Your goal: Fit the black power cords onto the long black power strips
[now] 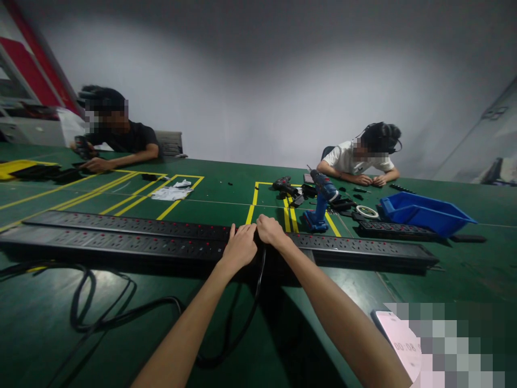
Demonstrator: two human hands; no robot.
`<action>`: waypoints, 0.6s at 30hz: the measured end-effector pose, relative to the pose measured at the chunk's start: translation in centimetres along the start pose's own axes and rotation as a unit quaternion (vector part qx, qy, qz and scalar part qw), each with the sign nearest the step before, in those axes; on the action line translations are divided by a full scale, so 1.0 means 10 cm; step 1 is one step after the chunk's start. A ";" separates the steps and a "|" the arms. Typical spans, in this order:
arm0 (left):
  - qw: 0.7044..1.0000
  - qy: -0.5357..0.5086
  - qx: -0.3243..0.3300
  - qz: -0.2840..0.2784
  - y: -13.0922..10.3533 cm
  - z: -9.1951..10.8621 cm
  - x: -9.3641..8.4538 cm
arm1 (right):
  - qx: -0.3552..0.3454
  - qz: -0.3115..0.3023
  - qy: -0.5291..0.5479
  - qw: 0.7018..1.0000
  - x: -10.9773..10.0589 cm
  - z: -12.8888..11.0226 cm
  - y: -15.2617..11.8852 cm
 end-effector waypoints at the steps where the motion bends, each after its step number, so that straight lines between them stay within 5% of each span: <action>1: 1.000 -0.004 0.001 0.000 0.00 0.00 0.00 | 0.006 0.005 0.003 1.000 0.00 0.00 -0.02; 8: 1.000 -0.016 0.009 -0.001 0.02 -0.01 -0.01 | 0.046 0.046 0.033 0.997 -0.09 -0.02 -0.12; 13: 1.000 -0.009 0.026 -0.010 0.01 -0.01 -0.04 | 0.014 0.171 -0.007 0.985 -0.26 -0.19 -0.37; 18: 0.998 -0.031 0.043 -0.018 -0.02 0.00 -0.10 | 0.048 0.098 0.005 0.994 -0.30 -0.23 -0.67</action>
Point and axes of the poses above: each hand's wrist, its own y-axis towards the middle knuckle, its own x-axis out of the palm, z = x × y, the point moved 4 cm from there along y, towards the middle knuckle, and after that the axes turned 8 degrees about -x, right-handed, at the moved point
